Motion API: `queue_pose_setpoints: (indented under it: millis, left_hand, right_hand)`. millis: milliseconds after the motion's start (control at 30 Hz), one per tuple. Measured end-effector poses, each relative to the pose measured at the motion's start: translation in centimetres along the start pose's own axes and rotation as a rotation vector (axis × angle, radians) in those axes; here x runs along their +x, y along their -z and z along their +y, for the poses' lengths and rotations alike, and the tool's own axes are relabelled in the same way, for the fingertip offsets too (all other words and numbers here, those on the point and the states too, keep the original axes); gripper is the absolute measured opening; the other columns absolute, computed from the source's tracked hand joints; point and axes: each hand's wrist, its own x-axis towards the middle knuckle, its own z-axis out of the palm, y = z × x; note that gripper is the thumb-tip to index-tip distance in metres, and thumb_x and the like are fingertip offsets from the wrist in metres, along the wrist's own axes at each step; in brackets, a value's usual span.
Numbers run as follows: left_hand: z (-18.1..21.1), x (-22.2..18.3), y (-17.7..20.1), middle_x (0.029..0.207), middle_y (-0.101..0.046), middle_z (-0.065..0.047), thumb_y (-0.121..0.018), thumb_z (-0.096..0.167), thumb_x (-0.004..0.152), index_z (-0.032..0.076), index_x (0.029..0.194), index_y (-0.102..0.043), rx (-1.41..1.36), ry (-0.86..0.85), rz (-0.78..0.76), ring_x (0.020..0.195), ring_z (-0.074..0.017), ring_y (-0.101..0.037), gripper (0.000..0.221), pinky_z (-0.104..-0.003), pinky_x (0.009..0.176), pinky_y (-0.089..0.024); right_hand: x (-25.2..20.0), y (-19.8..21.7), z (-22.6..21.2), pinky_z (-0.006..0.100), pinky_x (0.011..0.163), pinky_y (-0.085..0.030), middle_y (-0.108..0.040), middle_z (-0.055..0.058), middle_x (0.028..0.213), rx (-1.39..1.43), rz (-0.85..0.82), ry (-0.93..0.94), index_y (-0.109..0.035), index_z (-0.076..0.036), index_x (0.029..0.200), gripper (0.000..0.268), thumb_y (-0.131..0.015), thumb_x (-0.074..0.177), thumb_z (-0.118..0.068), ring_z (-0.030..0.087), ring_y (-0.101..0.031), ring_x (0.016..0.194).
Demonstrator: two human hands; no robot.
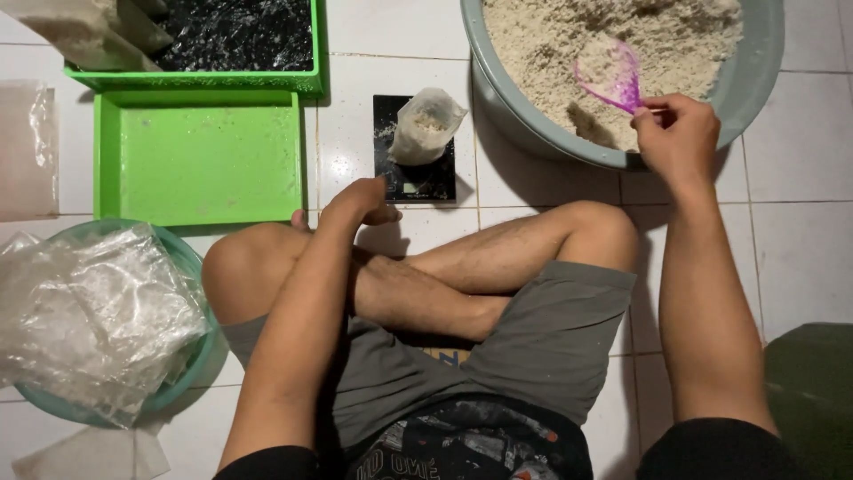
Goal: Filling small plastic bags with grain from a large basin, weighing each bag on a digital scale for portion control, and organizing them in trays.
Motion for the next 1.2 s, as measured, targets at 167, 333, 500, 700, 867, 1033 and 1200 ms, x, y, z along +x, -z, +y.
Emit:
queue_pose_setpoints:
  millis: [167, 333, 500, 700, 867, 1033, 1200]
  left_hand:
    - [-0.6, 1.2, -0.8, 0.116, -0.063, -0.028, -0.076, 0.027, 0.08, -0.007, 0.134, -0.04, -0.046, -0.035, 0.082, 0.108, -0.0401, -0.062, 0.073, -0.048, 0.094, -0.05]
    - [0.6, -0.6, 0.6, 0.13, -0.054, -0.037, -0.07, 0.024, 0.085, -0.002, 0.154, -0.006, -0.162, -0.13, 0.177, 0.123, -0.0477, -0.054, 0.097, -0.053, 0.102, -0.047]
    - [1.6, -2.2, 1.2, 0.13, -0.054, -0.037, -0.068, 0.015, 0.084, 0.006, 0.157, -0.002, -0.256, -0.24, 0.176, 0.126, -0.0496, -0.052, 0.099, -0.055, 0.106, -0.043]
    - [1.4, -2.2, 1.3, 0.126, -0.057, -0.037, -0.071, 0.017, 0.083, 0.009, 0.158, -0.003, -0.268, -0.256, 0.194, 0.123, -0.0492, -0.054, 0.101, -0.056, 0.104, -0.044]
    - [1.1, -1.9, 1.5, 0.127, -0.057, -0.036, -0.069, 0.017, 0.083, 0.007, 0.157, -0.003, -0.268, -0.239, 0.165, 0.124, -0.049, -0.053, 0.1, -0.054, 0.103, -0.044]
    - [-0.8, 1.1, 0.4, 0.125, -0.056, -0.038, -0.07, 0.018, 0.081, 0.004, 0.156, -0.004, -0.134, -0.175, 0.153, 0.122, -0.0487, -0.055, 0.101, -0.054, 0.101, -0.046]
    - [1.3, -1.8, 1.8, 0.131, -0.053, -0.039, -0.071, 0.017, 0.083, -0.004, 0.152, -0.024, 0.077, -0.083, -0.05, 0.126, -0.0505, -0.051, 0.087, -0.055, 0.102, -0.045]
  right_hand:
    - [0.1, -1.1, -5.5, 0.028, 0.059, -0.048, -0.068, 0.017, 0.081, 0.173, -0.017, 0.064, -0.075, 0.005, 0.109, 0.014, -0.073, 0.096, 0.006, 0.02, -0.06, 0.067]
    - [0.1, -4.3, -8.9, 0.031, 0.059, -0.05, -0.069, 0.021, 0.083, 0.281, -0.034, 0.103, -0.076, -0.001, 0.107, 0.016, -0.075, 0.092, 0.004, 0.026, -0.065, 0.07]
    - [0.8, -6.0, -12.4, 0.033, 0.056, -0.055, -0.072, 0.013, 0.083, -0.019, -0.003, 0.472, -0.077, -0.006, 0.106, 0.016, -0.078, 0.09, -0.007, 0.03, -0.069, 0.07]
    - [1.6, -8.7, -12.9, 0.026, 0.057, -0.047, -0.061, -0.001, 0.081, -0.661, 0.24, 0.966, -0.071, -0.022, 0.099, 0.015, -0.067, 0.085, -0.017, 0.015, -0.059, 0.069]
    - [1.2, -6.7, -11.9, 0.027, 0.06, -0.048, -0.064, -0.002, 0.085, -0.622, 0.219, 0.829, -0.072, -0.023, 0.099, 0.016, -0.07, 0.084, -0.021, 0.015, -0.062, 0.074]
    - [1.3, -1.3, -9.3, 0.033, 0.067, -0.055, -0.069, 0.008, 0.083, -0.32, 0.155, 0.464, -0.077, -0.011, 0.107, 0.017, -0.074, 0.09, -0.01, 0.027, -0.068, 0.076]
    - [2.8, 1.1, 1.8, 0.055, 0.059, -0.057, -0.072, 0.016, 0.081, -0.596, -0.293, -0.301, -0.077, -0.02, 0.101, 0.017, -0.069, 0.086, -0.025, 0.045, -0.071, 0.079]
